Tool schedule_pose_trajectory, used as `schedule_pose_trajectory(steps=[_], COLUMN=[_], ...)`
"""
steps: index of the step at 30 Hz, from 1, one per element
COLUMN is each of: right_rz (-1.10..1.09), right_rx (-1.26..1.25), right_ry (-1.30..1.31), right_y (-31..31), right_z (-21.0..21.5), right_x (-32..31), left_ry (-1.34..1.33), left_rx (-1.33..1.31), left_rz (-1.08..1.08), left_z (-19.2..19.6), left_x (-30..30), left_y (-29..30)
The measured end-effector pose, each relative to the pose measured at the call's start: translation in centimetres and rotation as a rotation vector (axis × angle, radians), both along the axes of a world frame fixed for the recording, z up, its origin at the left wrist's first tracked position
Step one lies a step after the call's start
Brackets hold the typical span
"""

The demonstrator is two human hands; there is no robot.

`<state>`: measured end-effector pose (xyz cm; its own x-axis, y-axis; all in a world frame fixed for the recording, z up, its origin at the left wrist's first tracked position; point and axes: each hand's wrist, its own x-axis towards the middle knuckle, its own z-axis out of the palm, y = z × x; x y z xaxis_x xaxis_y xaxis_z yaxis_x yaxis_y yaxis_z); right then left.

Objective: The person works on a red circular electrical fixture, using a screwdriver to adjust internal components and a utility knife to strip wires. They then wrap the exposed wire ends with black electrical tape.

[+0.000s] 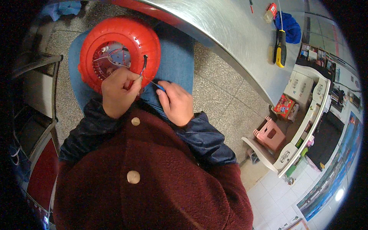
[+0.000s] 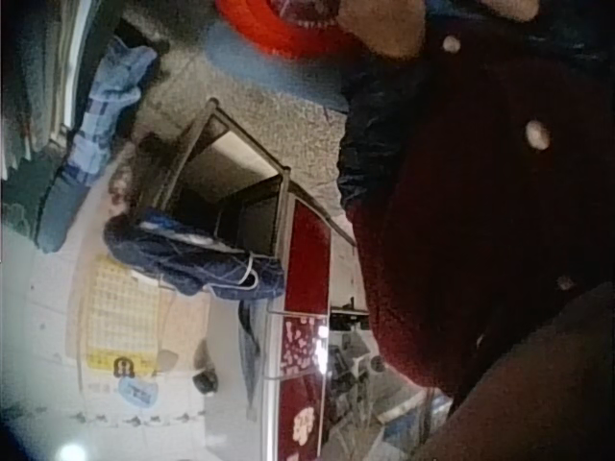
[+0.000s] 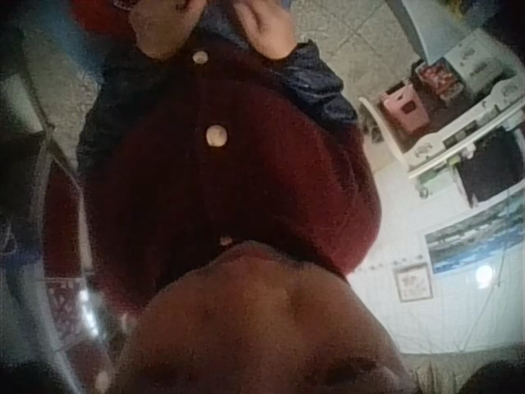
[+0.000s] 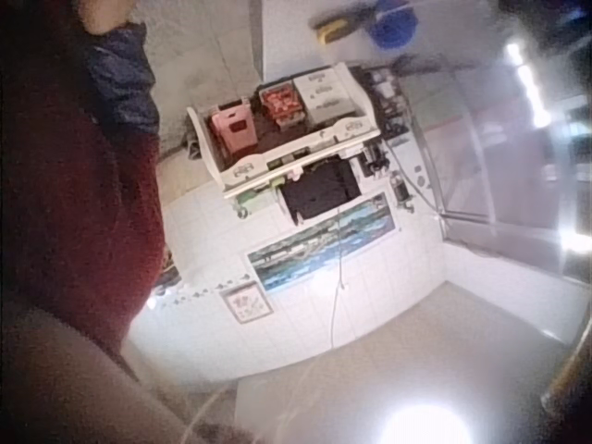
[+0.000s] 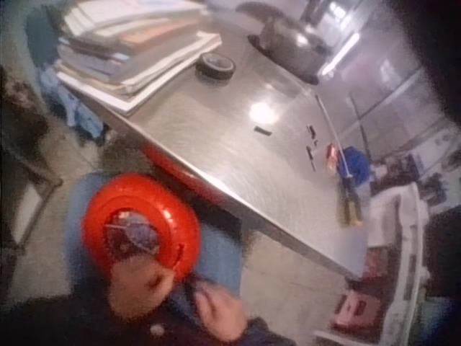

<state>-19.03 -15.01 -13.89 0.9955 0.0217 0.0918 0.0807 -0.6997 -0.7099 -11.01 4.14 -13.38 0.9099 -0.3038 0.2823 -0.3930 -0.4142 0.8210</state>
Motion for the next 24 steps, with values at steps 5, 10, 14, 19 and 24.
schedule_pose_trajectory(steps=[5, 10, 14, 19, 24], right_rz=[-0.215, -0.421, -0.385, -0.368, -0.348], right_rx=[0.453, 1.069, 1.248, 1.254, 1.188], right_ry=[0.146, 0.516, 0.671, 0.698, 0.678], right_y=[0.7, 2.0, 1.9, 1.7, 2.0], right_z=[0.6, 0.7, 0.5, 0.6, 0.9], right_x=[0.1, 4.1, 6.3, 6.5, 6.8], left_ry=[-0.051, -0.076, -0.121, -0.119, -0.099], left_rx=[0.058, 0.103, 0.103, 0.144, 0.189], left_rz=[0.015, 0.036, 0.051, 0.047, 0.023], left_z=[0.2, 0.6, 0.5, 0.1, -0.1], left_x=[0.3, 0.5, 0.9, 0.8, 1.3], left_y=[0.0, -0.3, -0.8, -1.1, -1.6])
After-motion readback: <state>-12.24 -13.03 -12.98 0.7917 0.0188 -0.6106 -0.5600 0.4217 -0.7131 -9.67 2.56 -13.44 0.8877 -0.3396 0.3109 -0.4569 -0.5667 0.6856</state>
